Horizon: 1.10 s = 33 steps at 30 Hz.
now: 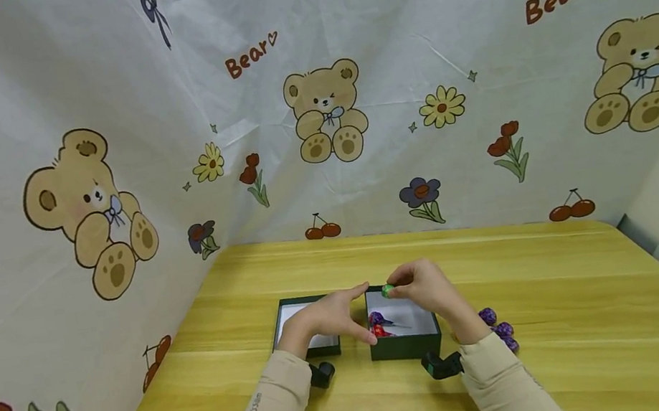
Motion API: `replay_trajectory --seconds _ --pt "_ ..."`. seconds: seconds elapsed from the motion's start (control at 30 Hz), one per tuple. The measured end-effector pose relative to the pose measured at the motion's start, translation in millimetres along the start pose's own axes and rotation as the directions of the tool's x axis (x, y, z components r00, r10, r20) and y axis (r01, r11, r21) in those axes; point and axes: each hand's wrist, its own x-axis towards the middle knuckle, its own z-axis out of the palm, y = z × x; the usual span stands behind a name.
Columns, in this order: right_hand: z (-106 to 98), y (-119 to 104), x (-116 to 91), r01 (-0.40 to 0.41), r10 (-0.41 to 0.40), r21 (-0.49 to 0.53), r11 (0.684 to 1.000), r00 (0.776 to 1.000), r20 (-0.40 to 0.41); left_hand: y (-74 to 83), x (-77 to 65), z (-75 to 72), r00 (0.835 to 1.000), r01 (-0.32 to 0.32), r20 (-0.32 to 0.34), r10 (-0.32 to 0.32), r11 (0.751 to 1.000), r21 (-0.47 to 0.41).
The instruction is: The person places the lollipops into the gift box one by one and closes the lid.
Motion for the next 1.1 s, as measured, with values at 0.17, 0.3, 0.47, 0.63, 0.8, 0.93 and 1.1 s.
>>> replay_trajectory --seconds 0.17,0.3,0.47,0.63,0.8,0.93,1.1 --pt "5.6 -2.0 1.5 0.016 -0.016 -0.015 1.0 1.0 0.004 -1.0 0.3 0.1 1.0 0.0 0.004 0.0 1.0 0.003" --pt "9.9 -0.9 3.1 -0.013 0.013 -0.02 1.0 1.0 -0.002 -0.6 0.1 -0.8 1.0 -0.005 0.009 0.005 1.0 0.007" --pt "15.3 0.1 4.4 -0.072 0.072 -0.016 0.997 0.997 -0.015 -0.4 -0.3 -1.7 1.0 -0.015 0.011 0.015 1.0 0.007" --pt "20.9 2.8 5.7 -0.087 0.087 -0.013 0.996 0.996 -0.019 0.3 -1.8 -1.2 1.0 -0.015 0.015 0.015 1.0 -0.001" --pt "23.5 3.4 5.3 -0.056 0.055 -0.045 0.997 0.998 -0.031 0.5 -1.9 -0.7 1.0 -0.01 0.016 0.01 1.0 -0.008" --pt "26.5 2.8 5.3 -0.058 0.056 -0.063 0.996 0.998 -0.038 0.6 -1.4 -1.0 1.0 -0.008 0.013 0.008 1.0 -0.004" --pt "32.1 2.4 5.5 -0.07 0.067 -0.086 0.994 0.997 -0.036 1.6 -1.5 -0.8 1.0 -0.002 0.008 0.002 1.0 -0.003"
